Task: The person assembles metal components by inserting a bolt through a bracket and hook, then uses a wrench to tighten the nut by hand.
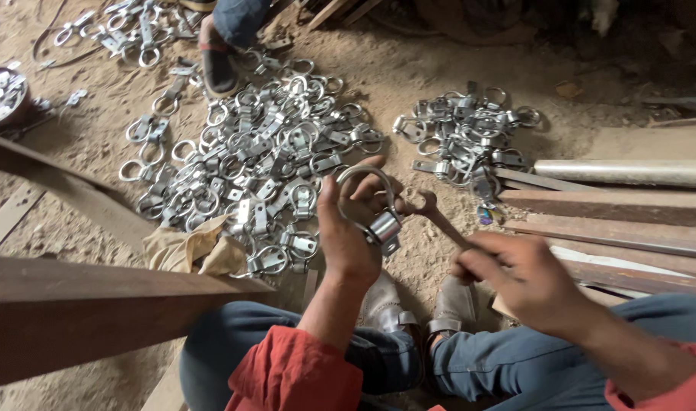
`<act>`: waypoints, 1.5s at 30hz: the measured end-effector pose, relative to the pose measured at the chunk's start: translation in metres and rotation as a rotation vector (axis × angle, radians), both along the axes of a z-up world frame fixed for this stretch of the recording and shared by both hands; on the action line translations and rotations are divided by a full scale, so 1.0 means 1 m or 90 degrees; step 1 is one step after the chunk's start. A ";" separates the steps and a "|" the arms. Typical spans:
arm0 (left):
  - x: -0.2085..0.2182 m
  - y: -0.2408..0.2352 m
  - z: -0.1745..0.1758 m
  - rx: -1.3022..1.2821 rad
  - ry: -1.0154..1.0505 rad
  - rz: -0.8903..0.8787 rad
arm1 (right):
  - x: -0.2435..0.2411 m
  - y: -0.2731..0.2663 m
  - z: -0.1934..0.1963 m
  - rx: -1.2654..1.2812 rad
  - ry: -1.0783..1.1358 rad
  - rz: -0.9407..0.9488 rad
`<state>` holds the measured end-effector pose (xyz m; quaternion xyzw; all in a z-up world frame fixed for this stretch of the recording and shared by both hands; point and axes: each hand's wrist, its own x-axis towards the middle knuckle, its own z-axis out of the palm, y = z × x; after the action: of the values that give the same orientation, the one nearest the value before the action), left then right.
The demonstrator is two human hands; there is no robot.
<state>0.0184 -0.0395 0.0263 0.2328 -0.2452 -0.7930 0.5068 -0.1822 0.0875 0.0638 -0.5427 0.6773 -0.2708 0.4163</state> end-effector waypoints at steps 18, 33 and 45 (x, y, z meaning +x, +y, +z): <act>-0.015 0.020 -0.017 0.152 0.148 -0.025 | -0.191 0.069 -0.208 -0.053 0.195 0.118; -0.023 0.011 -0.026 0.270 0.135 0.049 | -0.229 0.077 -0.245 -0.117 0.073 0.343; -0.019 0.013 -0.014 0.227 0.070 0.063 | -0.073 0.047 -0.020 -0.217 0.046 -0.010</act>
<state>-0.0004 -0.0265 0.0125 0.2870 -0.0613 -0.8094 0.5087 -0.2557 0.1350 0.0435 -0.6094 0.6404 -0.3656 0.2914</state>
